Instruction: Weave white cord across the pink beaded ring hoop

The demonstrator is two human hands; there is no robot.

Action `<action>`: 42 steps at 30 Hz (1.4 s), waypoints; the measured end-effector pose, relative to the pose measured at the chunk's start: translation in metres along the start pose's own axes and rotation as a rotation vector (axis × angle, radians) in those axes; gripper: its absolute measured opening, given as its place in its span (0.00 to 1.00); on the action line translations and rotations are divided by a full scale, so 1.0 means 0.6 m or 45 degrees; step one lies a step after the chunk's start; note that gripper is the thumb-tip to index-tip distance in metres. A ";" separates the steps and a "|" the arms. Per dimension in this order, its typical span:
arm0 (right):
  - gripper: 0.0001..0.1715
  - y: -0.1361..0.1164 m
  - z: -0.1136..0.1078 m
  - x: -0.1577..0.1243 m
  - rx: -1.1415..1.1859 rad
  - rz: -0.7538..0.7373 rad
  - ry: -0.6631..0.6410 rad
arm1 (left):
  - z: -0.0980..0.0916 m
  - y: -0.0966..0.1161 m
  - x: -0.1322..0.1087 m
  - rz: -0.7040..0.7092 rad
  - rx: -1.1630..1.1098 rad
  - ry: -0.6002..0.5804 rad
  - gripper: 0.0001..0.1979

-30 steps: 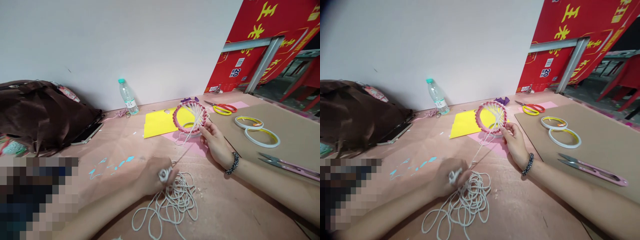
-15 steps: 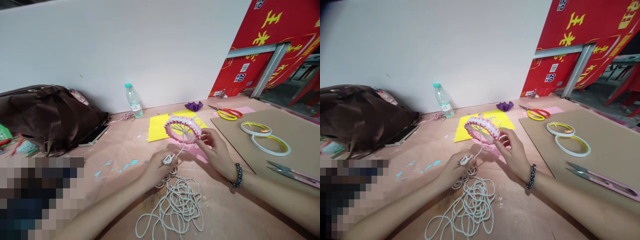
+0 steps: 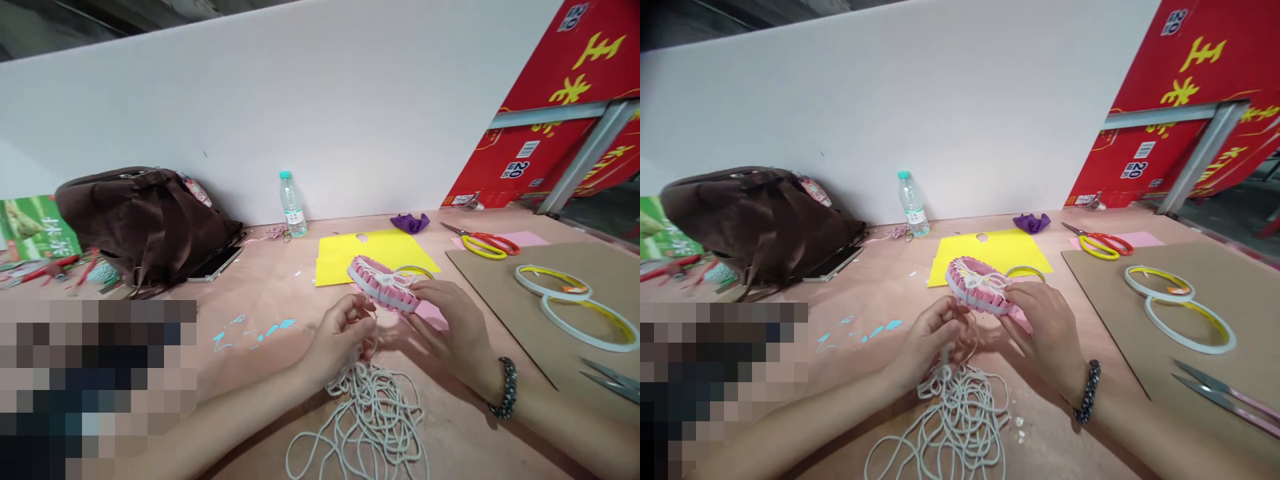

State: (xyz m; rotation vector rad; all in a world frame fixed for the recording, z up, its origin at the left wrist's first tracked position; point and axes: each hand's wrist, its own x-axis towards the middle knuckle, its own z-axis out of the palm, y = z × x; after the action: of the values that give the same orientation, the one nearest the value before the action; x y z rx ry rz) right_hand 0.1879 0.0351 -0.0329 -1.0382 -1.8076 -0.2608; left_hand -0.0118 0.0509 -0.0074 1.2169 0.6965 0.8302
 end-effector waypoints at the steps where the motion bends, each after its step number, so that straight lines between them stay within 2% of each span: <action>1: 0.15 -0.003 0.000 0.000 -0.039 -0.074 0.003 | 0.001 0.000 0.001 -0.007 -0.018 0.026 0.20; 4: 0.12 -0.012 0.002 0.001 -0.136 -0.229 0.000 | 0.002 0.007 0.000 0.033 0.030 0.099 0.19; 7: 0.12 -0.020 0.000 0.000 -0.128 -0.270 -0.059 | -0.001 0.014 -0.001 0.097 0.135 0.143 0.16; 9: 0.18 -0.023 -0.002 -0.001 -0.027 -0.192 -0.081 | -0.003 0.014 -0.001 0.101 0.190 0.146 0.15; 12: 0.24 -0.023 -0.005 -0.003 0.091 0.032 -0.110 | -0.007 0.009 0.000 0.070 0.292 0.126 0.13; 15: 0.19 -0.019 -0.005 -0.003 0.136 0.162 -0.245 | -0.009 0.002 0.000 0.046 0.377 0.069 0.13; 18: 0.08 -0.017 -0.006 -0.004 0.183 0.111 -0.298 | -0.008 0.000 0.000 0.037 0.357 0.067 0.13; 20: 0.04 -0.017 -0.011 -0.003 0.183 0.054 -0.280 | -0.007 0.002 -0.001 0.046 0.337 0.110 0.13; 22: 0.04 -0.018 -0.020 -0.001 0.177 0.076 -0.233 | -0.005 0.005 -0.001 0.041 0.328 0.153 0.12; 27: 0.04 -0.010 -0.060 0.005 0.159 0.274 -0.080 | -0.002 0.005 -0.001 0.024 0.359 0.178 0.12; 29: 0.05 -0.004 -0.073 0.001 0.218 0.351 -0.083 | 0.000 0.004 -0.002 0.041 0.386 0.165 0.12; 32: 0.07 -0.002 -0.083 -0.009 0.477 0.584 -0.160 | 0.003 0.003 -0.004 0.049 0.421 0.156 0.12; 35: 0.10 -0.005 -0.089 -0.014 0.895 0.898 -0.308 | 0.006 0.007 -0.006 0.053 0.455 0.166 0.10; 37: 0.14 -0.006 -0.098 -0.011 1.125 1.008 -0.561 | 0.007 0.010 -0.007 0.064 0.467 0.170 0.09; 39: 0.17 -0.002 -0.112 -0.004 1.185 0.997 -0.916 | 0.008 0.011 -0.008 0.074 0.463 0.168 0.09; 41: 0.20 0.005 -0.128 0.004 1.072 0.912 -1.246 | 0.009 0.011 -0.009 0.088 0.453 0.170 0.09; 42: 0.20 0.009 -0.136 0.008 0.963 0.861 -1.359 | 0.009 0.010 -0.010 0.098 0.452 0.174 0.09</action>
State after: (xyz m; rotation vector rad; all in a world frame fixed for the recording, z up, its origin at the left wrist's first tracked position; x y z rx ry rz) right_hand 0.2441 -0.0071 0.0089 -1.2074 -1.9717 1.5198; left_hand -0.0115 0.0440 -0.0004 1.5219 0.9416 0.8836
